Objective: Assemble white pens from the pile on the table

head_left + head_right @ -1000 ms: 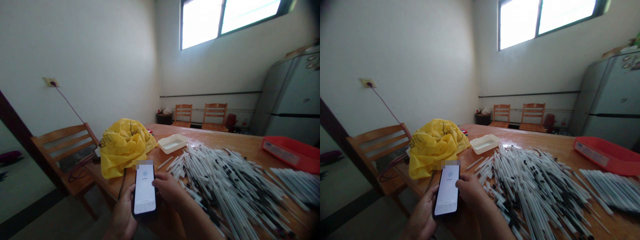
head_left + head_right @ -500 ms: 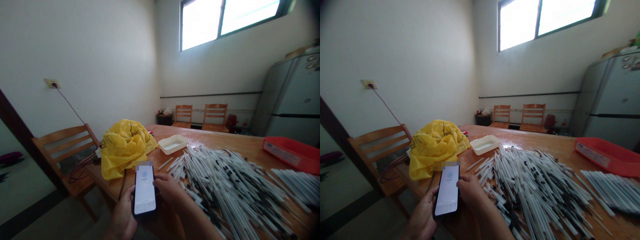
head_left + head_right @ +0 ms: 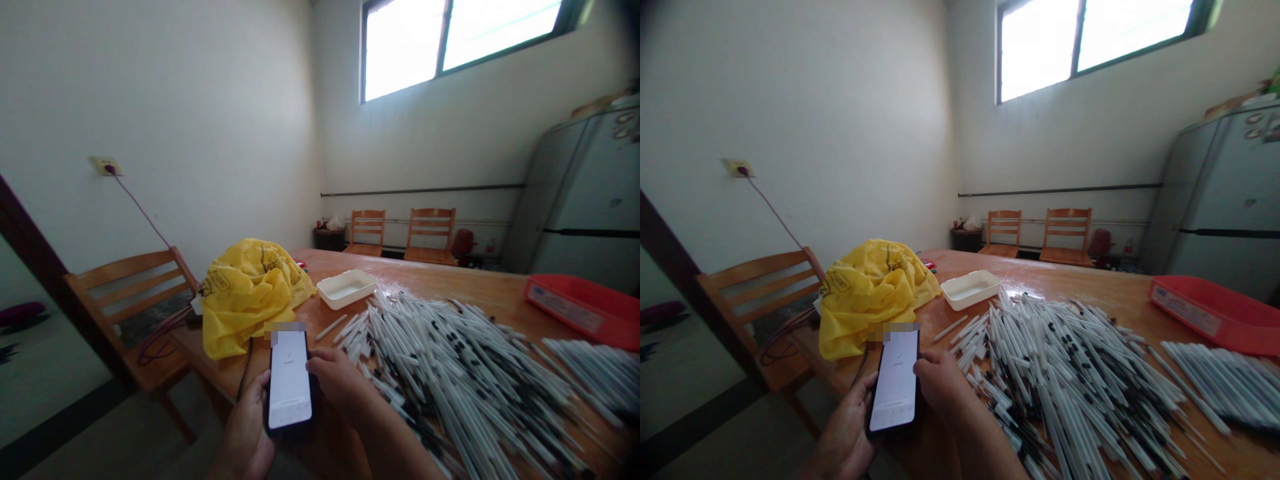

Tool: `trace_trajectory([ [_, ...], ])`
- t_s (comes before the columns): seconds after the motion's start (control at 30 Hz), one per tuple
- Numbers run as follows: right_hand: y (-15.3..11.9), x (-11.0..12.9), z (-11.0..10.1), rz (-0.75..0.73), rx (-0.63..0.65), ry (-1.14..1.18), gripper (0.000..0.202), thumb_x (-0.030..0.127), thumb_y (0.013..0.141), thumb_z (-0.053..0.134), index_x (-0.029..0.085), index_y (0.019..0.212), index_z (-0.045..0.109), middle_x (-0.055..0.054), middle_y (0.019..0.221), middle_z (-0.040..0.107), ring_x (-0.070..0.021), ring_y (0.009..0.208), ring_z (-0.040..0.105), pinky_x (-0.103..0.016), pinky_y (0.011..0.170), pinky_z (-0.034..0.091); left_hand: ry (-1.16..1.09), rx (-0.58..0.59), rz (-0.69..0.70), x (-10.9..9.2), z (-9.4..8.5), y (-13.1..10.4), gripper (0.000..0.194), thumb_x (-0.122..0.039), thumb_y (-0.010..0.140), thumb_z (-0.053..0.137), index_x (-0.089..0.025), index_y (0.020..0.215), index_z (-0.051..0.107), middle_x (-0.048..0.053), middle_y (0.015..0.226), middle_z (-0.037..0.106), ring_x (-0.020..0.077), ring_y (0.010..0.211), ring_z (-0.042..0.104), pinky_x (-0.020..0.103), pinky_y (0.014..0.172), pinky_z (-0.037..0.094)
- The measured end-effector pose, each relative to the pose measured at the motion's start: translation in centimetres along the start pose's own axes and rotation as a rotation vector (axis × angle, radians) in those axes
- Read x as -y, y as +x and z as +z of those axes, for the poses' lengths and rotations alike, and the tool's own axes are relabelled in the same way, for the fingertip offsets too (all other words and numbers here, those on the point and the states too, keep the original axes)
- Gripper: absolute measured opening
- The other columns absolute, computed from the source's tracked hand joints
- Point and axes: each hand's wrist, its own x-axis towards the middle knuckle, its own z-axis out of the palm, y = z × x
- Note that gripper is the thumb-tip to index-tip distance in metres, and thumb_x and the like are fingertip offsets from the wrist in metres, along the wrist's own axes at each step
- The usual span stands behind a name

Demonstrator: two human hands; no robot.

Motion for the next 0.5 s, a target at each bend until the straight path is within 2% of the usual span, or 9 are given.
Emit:
trace_trajectory([
  [0.23,0.08,-0.18,0.13,0.002,0.019,0.046,0.025,0.021,0.07,0.05,0.012,0.075,0.072,-0.002,0.062,0.064,-0.0139,0.058,0.053,-0.025,0.056,0.037,0.021,0.011,0.038,0.09,-0.14,0.11,0.026,-0.019,0.087,0.055,-0.009,0.108,0.067,0.013,0.088,0.077,0.0281,0.08,0.075,0.038,0.069,0.061],
  [0.5,-0.14,0.07,0.27,0.011,0.017,0.078,0.023,0.02,0.069,0.05,0.013,0.075,0.071,-0.001,0.062,0.062,-0.0123,0.055,0.05,-0.024,0.055,0.035,-0.036,-0.015,-0.01,-0.16,0.26,-0.26,0.028,-0.016,0.087,0.054,-0.009,0.112,0.066,0.011,0.085,0.077,0.0259,0.076,0.075,0.036,0.069,0.061],
])
